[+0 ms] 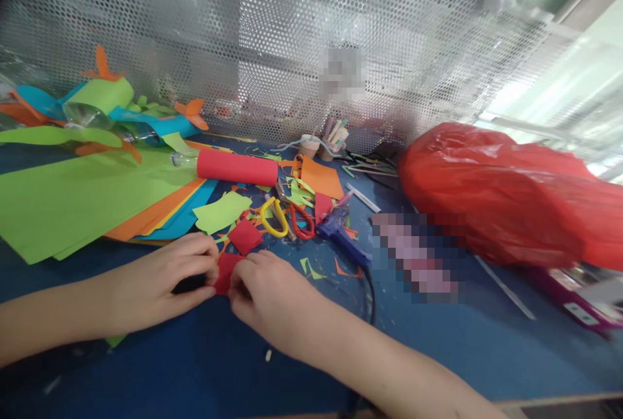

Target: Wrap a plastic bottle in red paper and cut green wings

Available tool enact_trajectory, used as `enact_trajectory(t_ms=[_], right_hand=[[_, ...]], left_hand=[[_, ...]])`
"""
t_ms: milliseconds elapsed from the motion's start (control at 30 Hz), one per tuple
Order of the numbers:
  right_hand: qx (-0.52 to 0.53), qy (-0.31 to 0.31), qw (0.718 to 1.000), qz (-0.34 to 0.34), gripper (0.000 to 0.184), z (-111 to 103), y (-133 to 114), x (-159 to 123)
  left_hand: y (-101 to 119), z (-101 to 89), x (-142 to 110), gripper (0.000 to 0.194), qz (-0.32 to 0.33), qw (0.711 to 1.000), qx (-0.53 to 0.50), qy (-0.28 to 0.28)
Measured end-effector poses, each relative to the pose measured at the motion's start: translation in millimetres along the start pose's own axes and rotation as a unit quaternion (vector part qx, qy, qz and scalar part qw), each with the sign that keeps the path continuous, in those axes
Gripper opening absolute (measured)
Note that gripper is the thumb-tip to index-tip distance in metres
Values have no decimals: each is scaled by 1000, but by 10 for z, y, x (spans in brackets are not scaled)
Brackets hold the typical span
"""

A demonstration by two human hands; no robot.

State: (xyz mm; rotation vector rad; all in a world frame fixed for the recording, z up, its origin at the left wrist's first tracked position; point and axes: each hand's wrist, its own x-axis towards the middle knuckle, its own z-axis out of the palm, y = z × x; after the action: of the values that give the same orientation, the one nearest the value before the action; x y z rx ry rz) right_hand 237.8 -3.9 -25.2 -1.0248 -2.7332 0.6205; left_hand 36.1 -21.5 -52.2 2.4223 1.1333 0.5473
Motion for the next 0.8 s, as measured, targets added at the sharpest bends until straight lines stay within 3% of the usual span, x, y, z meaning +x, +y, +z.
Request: enact_trajectory(t_ms=[300, 567, 667, 800], right_hand=[[33, 12, 998, 54, 11, 0, -22, 22], [83, -24, 995, 57, 9, -77, 83, 20], [124, -59, 990, 39, 17, -138, 146, 14], [146, -50, 988, 30, 18, -162, 181, 17]], left_hand=[[-3, 42, 17, 9, -56, 997, -28, 45], [-53, -14, 14, 18, 81, 996, -17, 15], [-55, -26, 9, 11, 80, 997, -14, 14], [-50, -24, 13, 9, 58, 998, -18, 7]])
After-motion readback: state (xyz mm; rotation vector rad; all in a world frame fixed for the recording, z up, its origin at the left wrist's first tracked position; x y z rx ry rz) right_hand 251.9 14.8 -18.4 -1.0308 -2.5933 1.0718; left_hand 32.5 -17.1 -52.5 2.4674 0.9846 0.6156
